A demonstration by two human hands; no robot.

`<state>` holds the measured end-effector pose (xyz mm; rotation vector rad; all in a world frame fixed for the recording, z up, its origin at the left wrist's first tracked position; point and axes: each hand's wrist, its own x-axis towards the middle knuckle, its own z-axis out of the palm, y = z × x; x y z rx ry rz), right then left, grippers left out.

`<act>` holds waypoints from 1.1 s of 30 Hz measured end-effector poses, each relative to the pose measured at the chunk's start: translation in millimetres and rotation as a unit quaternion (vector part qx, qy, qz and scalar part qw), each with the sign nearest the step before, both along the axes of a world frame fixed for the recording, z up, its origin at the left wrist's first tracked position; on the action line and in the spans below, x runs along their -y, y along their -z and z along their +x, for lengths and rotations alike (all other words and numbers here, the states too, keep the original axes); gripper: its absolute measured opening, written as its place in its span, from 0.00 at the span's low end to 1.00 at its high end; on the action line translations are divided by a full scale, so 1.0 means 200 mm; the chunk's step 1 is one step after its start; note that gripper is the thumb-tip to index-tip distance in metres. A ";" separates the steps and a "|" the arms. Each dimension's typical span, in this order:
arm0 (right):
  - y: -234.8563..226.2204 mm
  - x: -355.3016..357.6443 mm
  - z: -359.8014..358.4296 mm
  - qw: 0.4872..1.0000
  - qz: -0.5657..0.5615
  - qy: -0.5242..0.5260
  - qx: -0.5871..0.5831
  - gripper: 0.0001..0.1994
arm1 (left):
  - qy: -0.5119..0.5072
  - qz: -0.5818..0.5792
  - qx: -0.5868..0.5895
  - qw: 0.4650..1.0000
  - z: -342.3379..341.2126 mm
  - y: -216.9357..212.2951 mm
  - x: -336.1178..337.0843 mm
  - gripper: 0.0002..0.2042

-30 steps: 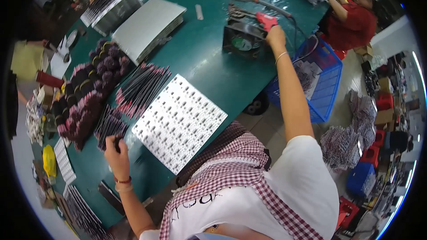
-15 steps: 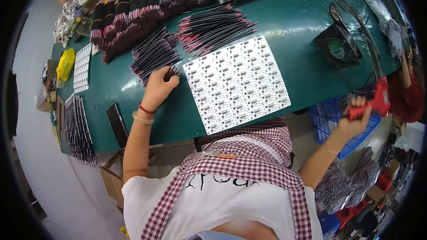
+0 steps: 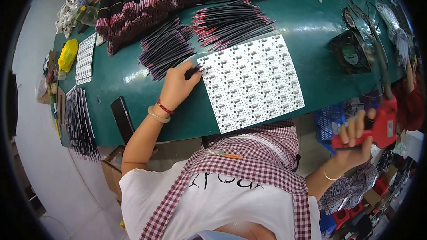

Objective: The person solders wires onto a circuit board panel using a soldering gun, organizes bundles of wires and panels on the table, and continues soldering wires onto another circuit board panel.

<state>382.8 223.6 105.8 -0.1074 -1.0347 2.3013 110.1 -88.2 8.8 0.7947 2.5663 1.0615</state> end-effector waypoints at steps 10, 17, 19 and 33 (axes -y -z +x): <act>0.28 0.63 -0.47 0.939 0.089 -0.109 0.315 0.19 | 0.020 -0.043 -0.029 0.998 -0.18 -0.01 0.02 0.09; 0.36 0.75 -0.57 0.915 0.055 -0.139 0.374 0.11 | 0.003 -0.050 -0.040 0.998 -0.20 0.02 0.03 0.09; 0.37 0.76 -0.58 0.913 0.071 -0.140 0.376 0.10 | 0.003 -0.050 -0.040 0.998 -0.21 0.03 0.03 0.09; 0.34 0.80 -0.56 0.905 0.116 -0.128 0.388 0.11 | 0.000 -0.065 -0.042 0.997 -0.20 0.03 0.02 0.08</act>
